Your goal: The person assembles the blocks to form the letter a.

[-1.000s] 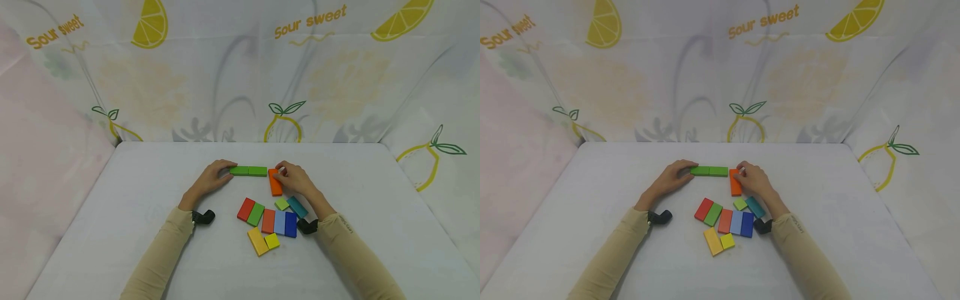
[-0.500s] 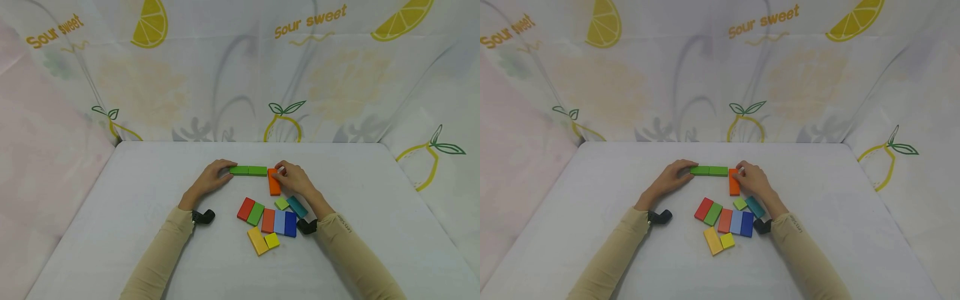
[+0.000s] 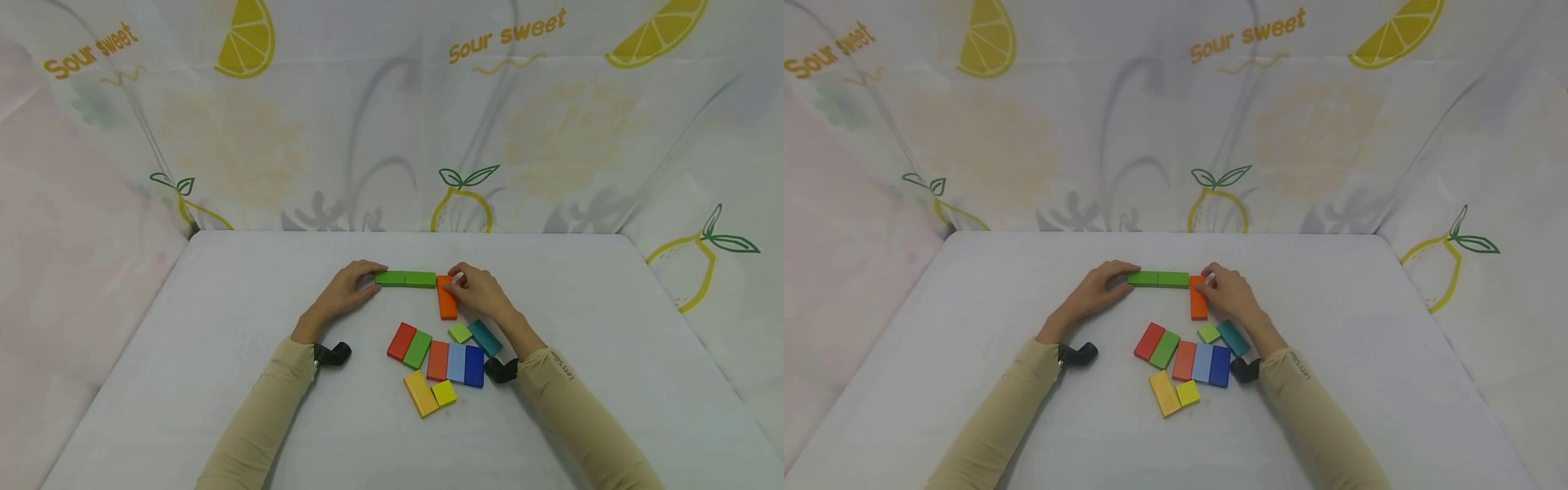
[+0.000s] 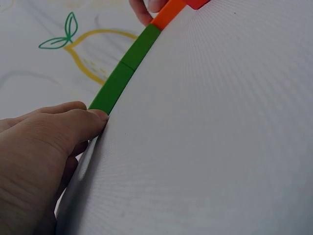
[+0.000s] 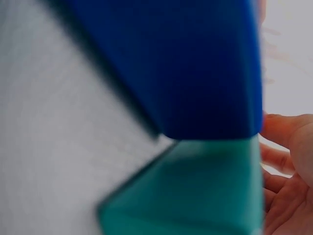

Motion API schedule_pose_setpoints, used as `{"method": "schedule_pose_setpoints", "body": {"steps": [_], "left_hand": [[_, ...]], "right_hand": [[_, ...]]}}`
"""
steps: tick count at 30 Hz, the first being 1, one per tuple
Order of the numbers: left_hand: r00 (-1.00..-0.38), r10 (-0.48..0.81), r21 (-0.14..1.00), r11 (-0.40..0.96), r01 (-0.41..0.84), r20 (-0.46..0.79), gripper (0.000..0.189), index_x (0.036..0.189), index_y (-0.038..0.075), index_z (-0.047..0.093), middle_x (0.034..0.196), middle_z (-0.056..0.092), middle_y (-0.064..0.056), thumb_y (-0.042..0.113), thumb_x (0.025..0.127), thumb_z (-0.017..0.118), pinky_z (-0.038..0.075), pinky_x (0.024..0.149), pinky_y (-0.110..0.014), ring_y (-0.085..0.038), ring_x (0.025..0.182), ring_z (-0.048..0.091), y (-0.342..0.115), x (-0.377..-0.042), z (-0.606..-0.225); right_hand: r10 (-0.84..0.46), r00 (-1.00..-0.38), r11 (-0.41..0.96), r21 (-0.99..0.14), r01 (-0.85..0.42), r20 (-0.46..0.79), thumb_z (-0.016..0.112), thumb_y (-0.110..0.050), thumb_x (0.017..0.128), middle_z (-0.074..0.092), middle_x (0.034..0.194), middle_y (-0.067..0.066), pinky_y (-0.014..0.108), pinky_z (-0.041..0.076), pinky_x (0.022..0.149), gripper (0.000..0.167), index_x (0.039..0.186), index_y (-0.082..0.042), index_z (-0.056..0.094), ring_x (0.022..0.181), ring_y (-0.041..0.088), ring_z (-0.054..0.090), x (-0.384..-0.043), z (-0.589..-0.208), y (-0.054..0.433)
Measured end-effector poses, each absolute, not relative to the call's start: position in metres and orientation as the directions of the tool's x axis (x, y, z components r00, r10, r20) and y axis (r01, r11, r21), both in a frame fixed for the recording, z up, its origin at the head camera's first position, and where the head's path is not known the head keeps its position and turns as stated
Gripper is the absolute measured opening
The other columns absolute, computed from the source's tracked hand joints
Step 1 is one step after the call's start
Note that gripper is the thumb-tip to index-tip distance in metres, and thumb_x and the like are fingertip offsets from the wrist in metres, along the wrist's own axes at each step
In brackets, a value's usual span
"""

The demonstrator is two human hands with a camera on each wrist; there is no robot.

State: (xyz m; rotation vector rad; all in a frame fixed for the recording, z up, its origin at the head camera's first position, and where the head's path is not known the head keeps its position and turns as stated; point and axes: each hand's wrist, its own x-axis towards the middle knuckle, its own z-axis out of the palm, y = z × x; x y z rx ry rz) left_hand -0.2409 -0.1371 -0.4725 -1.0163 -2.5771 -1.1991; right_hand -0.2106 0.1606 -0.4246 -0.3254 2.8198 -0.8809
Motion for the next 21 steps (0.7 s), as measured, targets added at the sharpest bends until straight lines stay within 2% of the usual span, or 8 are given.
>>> {"method": "schedule_pose_setpoints", "body": {"steps": [7, 21], "left_hand": [[-0.773, 0.521, 0.641, 0.464, 0.612, 0.361, 0.039, 0.123, 0.007, 0.061, 0.121, 0.064, -0.007, 0.008, 0.085, 0.069, 0.042, 0.102, -0.041, -0.023, 0.115, 0.056, -0.1376, -0.2407, -0.4724], [-0.766, 0.525, 0.626, 0.467, 0.624, 0.372, 0.037, 0.122, 0.009, 0.062, 0.121, 0.064, -0.006, 0.008, 0.085, 0.069, 0.042, 0.101, -0.041, -0.023, 0.114, 0.056, -0.1381, -0.2413, -0.4732]], "right_hand": [[-0.25, -0.962, 0.794, -0.591, -0.141, -0.107, 0.057, -0.031, 0.094, 0.066, 0.102, 0.015, 0.033, 0.051, 0.074, 0.037, 0.122, -0.007, 0.054, 0.083, 0.022, 0.059, -0.2091, -0.4228, 0.1602], [-0.225, -0.968, 0.807, -0.578, -0.12, -0.113, 0.056, -0.031, 0.095, 0.067, 0.104, 0.015, 0.034, 0.052, 0.075, 0.036, 0.122, -0.008, 0.055, 0.085, 0.023, 0.061, -0.2122, -0.4261, 0.1584]]}}
